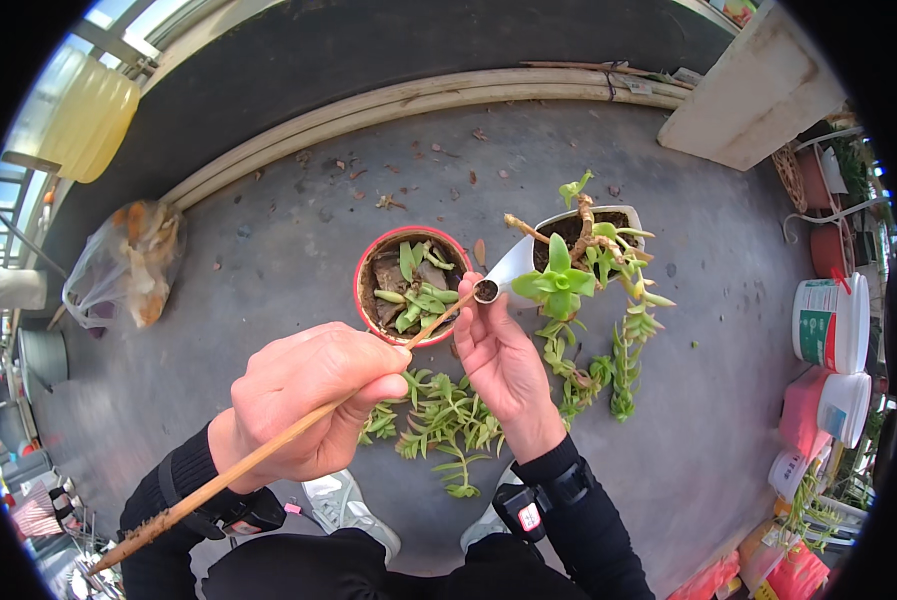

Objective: The person uses a thin wooden stick to loosen soil and gently remove small succulent cuttings from a red pot. They place the cuttings into a white watering-can-shaped planter and arrange them among existing stems.

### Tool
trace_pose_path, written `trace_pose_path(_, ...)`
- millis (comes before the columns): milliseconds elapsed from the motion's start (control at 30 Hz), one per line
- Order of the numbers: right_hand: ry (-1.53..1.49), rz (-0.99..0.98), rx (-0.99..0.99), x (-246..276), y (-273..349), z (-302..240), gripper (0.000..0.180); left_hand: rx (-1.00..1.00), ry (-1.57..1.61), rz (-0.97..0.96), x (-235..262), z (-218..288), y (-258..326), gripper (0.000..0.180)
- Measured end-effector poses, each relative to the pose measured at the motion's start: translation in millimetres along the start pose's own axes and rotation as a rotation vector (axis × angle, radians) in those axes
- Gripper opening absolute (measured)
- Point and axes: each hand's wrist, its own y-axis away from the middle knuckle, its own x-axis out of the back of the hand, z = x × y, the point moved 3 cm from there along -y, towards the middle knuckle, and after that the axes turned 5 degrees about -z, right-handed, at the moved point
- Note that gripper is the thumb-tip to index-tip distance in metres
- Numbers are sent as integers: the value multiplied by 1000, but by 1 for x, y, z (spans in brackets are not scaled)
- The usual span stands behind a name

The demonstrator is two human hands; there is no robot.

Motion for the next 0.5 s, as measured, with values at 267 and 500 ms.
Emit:
trace_pose_path(267, -26, -24, -22, 1, 0, 0, 39, 135, 53, 42, -2, -2, -5, 12)
trace_pose_path(500, -28, -17, -14, 3, 0, 0, 39, 347, 173, 119, -4, -6, 1, 10)
